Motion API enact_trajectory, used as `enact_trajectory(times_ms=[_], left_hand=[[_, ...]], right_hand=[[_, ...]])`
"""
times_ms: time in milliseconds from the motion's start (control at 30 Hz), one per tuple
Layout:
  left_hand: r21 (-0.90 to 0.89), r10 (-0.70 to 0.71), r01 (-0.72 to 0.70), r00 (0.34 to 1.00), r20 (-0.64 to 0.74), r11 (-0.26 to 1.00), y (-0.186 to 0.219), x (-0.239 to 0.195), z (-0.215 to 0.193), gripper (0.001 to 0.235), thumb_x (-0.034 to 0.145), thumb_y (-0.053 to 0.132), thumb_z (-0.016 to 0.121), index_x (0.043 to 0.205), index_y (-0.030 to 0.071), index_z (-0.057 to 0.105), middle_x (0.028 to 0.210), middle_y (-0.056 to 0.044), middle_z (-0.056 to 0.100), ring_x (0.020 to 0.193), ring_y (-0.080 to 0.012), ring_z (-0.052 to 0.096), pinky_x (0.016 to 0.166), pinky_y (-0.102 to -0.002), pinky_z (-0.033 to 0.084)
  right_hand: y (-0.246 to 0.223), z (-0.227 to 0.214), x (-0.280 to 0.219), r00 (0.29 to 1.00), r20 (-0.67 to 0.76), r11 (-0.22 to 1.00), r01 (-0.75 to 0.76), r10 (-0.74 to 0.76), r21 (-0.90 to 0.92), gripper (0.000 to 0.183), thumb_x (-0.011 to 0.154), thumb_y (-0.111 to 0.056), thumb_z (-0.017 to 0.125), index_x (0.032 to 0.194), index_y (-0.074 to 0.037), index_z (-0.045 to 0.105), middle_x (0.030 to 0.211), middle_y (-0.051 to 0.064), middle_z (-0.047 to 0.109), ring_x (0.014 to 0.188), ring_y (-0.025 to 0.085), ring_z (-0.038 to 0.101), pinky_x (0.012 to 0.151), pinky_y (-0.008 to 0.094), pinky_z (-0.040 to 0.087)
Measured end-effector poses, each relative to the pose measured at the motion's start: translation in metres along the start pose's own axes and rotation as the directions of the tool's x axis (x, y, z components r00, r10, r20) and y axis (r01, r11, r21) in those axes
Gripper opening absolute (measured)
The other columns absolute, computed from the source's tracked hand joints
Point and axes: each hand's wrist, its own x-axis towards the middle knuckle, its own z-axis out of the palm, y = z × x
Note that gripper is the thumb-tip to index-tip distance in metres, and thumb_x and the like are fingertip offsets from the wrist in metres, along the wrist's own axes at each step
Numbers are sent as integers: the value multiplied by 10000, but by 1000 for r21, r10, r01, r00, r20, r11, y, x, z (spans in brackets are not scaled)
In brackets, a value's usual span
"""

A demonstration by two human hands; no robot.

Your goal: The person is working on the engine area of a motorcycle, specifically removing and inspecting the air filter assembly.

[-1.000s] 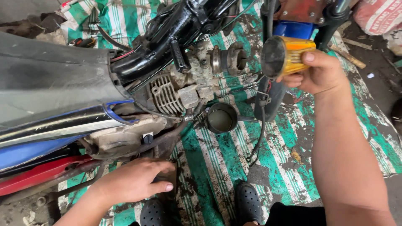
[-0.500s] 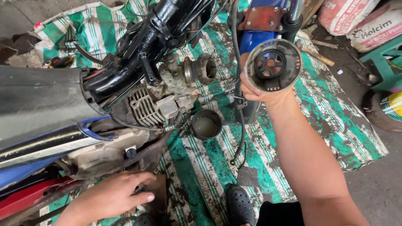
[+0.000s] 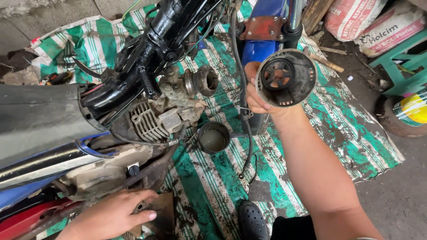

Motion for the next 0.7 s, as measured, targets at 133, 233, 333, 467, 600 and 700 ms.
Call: enact_trajectory(times_ms=[133,233,333,467,600,700], left_hand=[[-51,-80,82,996,32,995,14,-10,-7,610,1100,659,553,1666,453,456,1714,201,553,1574,-69,549,1264,-327,484],[-40,-71,71,997,1,997,8,-8,-1,610,1092,671,548,1654,445,473,1705,188,562,1566,-83,553,1259,-339,474],[-38,-58,57,998,-9,998,3,-6,2,644,1083,690,539,1669,438,448,1713,162,547,1568,-118,543,1254,-362,473],[-53,-45,46,999,26,997,4,-5,0,645,1090,668,534,1681,428,435,1723,168,532,1577,-123,520,1260,-373,461],[-48,-33,34,999,26,998,0,-1,3,653,1087,675,524,1686,432,429,1739,164,509,1589,-134,507,1266,-391,463],[-35,-13,13,1000,-7,999,-2,0,5,652,1082,678,535,1673,417,445,1720,151,536,1574,-136,525,1262,-394,472]], right_hand=[[-12,-6,-4,1000,25,1000,-8,9,-29,817,899,-264,848,1547,124,537,1022,229,724,668,249,640,526,300,472],[-33,15,6,962,-208,836,-257,176,-485,684,930,-337,799,1459,7,536,938,96,633,638,140,539,495,242,404],[-44,45,22,750,-654,143,-661,99,-737,626,952,-451,746,1430,-97,552,1084,30,630,862,166,559,678,325,412],[-43,52,27,603,-797,-168,-791,-45,-589,739,932,-544,746,1493,-95,571,1296,82,725,1094,286,690,849,446,484],[-39,61,33,611,-790,-173,-785,-59,-594,766,941,-549,745,1518,-85,549,1311,109,727,1077,303,709,802,475,507],[-33,61,36,662,-743,-188,-746,-100,-639,646,950,-550,779,1336,-65,595,1148,117,719,967,298,681,740,460,460]])
